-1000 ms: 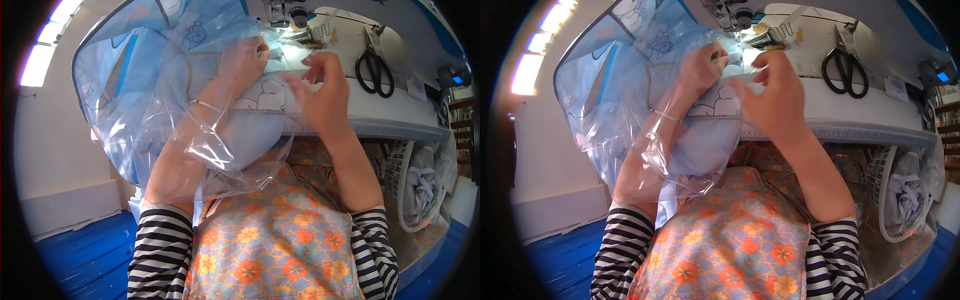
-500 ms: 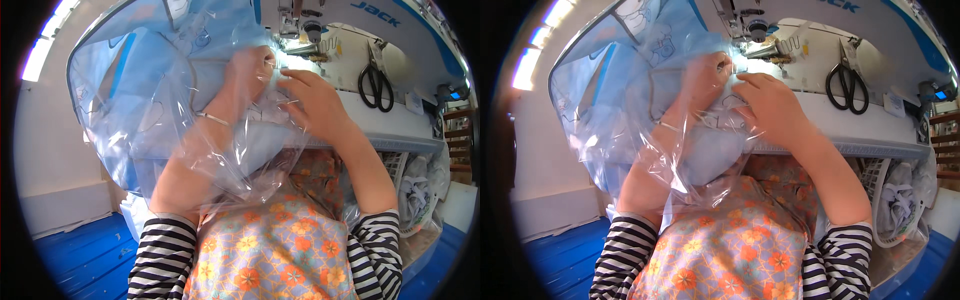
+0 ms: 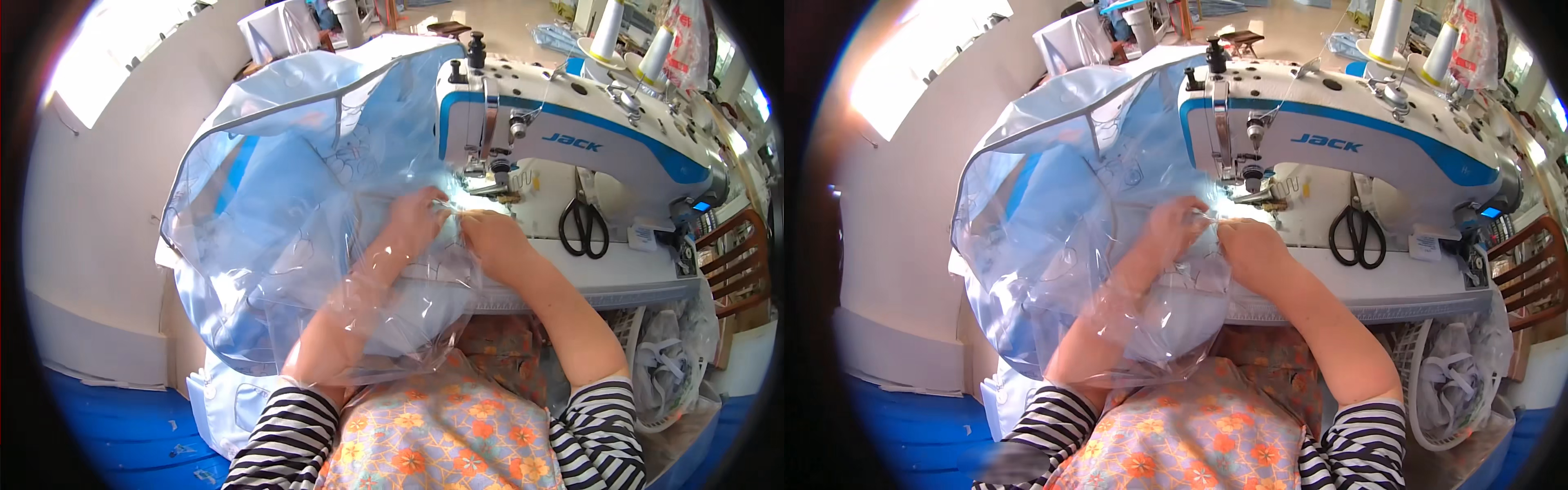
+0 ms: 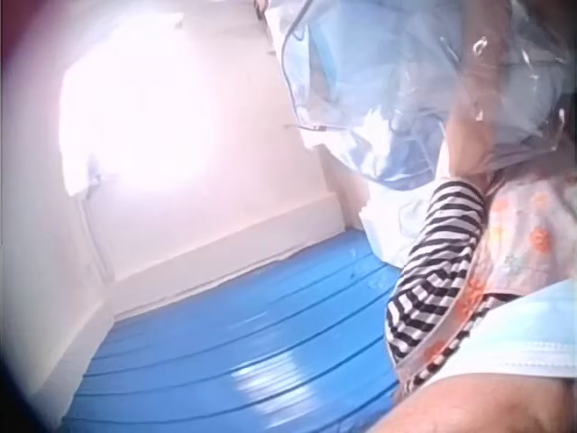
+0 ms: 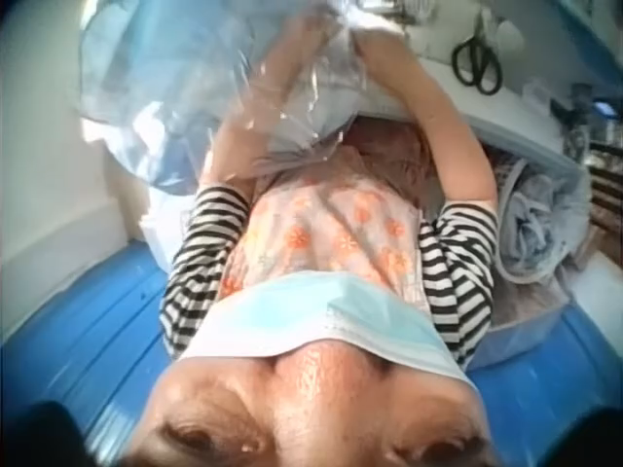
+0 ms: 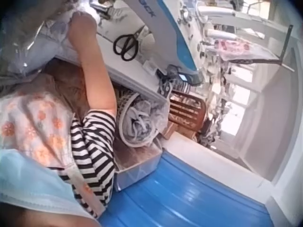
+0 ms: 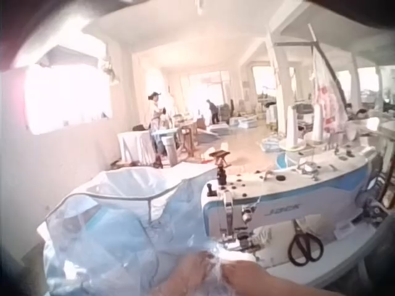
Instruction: Sewing and assembling light blue fabric storage bags with transparent plastic windows using an industrial sewing machine.
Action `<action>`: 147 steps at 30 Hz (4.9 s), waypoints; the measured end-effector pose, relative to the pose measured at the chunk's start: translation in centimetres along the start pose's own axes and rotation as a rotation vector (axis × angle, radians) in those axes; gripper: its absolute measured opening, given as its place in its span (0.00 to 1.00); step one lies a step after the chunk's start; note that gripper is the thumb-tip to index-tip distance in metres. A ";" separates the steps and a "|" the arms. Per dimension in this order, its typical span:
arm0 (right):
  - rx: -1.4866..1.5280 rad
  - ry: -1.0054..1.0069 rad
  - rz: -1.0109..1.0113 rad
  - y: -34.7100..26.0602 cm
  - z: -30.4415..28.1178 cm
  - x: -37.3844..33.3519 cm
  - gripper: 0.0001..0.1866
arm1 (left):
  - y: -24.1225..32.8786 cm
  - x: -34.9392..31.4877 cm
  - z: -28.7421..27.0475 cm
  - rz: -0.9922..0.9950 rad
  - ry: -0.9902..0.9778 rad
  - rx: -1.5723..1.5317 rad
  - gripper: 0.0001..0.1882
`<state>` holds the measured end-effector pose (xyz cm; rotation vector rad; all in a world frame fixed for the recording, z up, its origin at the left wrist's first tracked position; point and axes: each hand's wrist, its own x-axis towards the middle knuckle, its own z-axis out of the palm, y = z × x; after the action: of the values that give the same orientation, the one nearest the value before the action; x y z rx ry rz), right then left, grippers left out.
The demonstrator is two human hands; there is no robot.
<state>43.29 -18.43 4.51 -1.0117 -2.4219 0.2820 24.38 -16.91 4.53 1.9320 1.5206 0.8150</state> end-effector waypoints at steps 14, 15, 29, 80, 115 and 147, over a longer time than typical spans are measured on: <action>-0.084 0.009 0.047 -0.7 1.3 -1.2 0.08 | 8.7 -21.6 -13.9 0.069 -0.920 -0.119 0.19; -0.131 0.090 0.011 -0.5 1.8 -1.4 0.07 | 10.0 -20.0 -16.0 0.312 -0.853 -0.291 0.17; -0.069 0.146 0.084 -1.5 3.5 -3.2 0.14 | -0.3 -0.1 1.4 0.608 -0.073 0.522 0.14; 1.704 0.704 0.737 -0.9 2.5 1.1 0.27 | -1.1 2.1 0.8 0.668 0.023 0.387 0.16; 0.292 0.468 0.533 3.3 -4.3 1.0 0.13 | -0.2 2.6 1.1 0.723 0.010 0.586 0.15; 0.204 0.291 -0.038 -4.1 2.5 -5.7 0.18 | 1.5 0.9 -0.2 0.707 -0.148 0.498 0.15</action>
<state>42.94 -25.36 1.82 -0.8514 -2.0999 0.3360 25.35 -16.36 5.92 2.9045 0.9962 0.5604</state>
